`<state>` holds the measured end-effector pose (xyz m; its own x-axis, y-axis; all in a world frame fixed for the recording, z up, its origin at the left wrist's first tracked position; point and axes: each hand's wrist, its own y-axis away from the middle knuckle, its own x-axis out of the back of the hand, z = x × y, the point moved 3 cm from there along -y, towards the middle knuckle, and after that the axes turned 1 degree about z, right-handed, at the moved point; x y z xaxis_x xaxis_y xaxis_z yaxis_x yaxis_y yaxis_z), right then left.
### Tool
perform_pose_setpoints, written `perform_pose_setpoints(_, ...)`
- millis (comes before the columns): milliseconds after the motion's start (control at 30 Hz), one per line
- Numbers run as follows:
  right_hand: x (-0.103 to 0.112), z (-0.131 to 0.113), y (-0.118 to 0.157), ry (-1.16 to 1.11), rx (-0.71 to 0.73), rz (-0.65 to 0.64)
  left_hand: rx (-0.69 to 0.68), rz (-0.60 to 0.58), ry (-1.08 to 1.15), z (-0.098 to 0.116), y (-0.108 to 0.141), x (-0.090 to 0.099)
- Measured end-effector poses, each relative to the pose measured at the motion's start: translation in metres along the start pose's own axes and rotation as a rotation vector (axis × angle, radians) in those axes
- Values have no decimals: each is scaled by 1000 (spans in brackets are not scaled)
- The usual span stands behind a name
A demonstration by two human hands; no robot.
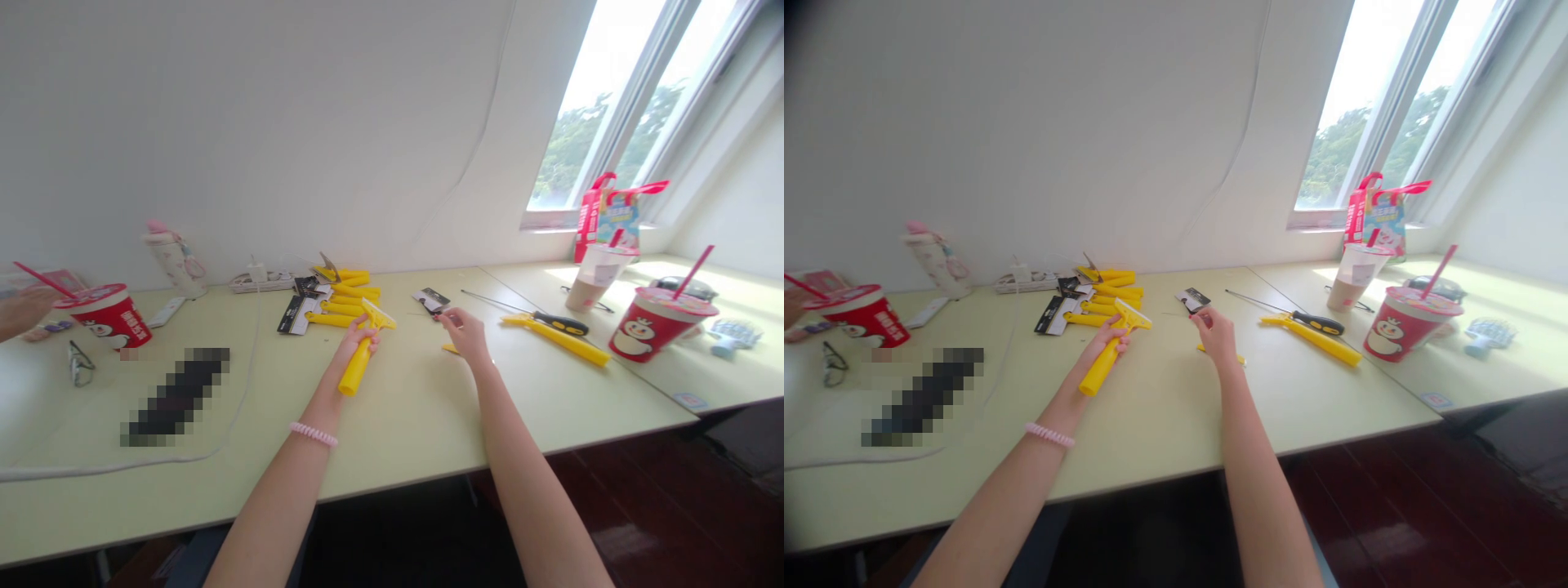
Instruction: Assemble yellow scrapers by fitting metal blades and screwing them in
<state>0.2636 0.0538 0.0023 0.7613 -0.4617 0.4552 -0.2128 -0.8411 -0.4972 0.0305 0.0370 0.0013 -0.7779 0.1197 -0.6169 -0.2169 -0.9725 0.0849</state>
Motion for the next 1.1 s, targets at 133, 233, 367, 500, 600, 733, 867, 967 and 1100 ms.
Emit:
perform_pose_setpoints(133, 14, -19, 8, -136, 109, 133, -5, 1, -14, -1, -2, 1)
perform_pose_setpoints(233, 9, -34, 13, -169, 177, 72, 3, -4, -14, -2, -1, 1)
perform_pose_setpoints(367, 3, -40, 16, -148, 226, 24, 9, -7, -9, -3, 0, 1)
perform_pose_setpoints(500, 1, -38, 15, -142, 243, 8, 21, -12, -8, -4, -1, 1)
perform_pose_setpoints(600, 0, -36, 14, -135, 241, 1, 24, -12, -16, -3, -1, 1)
perform_pose_setpoints(733, -1, -36, 14, -135, 244, 0, 26, -7, -22, -2, 1, 0)
perform_pose_setpoints(867, -2, -36, 15, -144, 247, -5, 29, -10, -25, -2, 1, -1)
perform_pose_setpoints(967, -2, -36, 15, -143, 248, -14, 23, -25, -29, -2, 0, 0)
perform_pose_setpoints(1100, 0, -38, 16, -139, 238, -21, 6, -35, -62, -3, -2, 2)
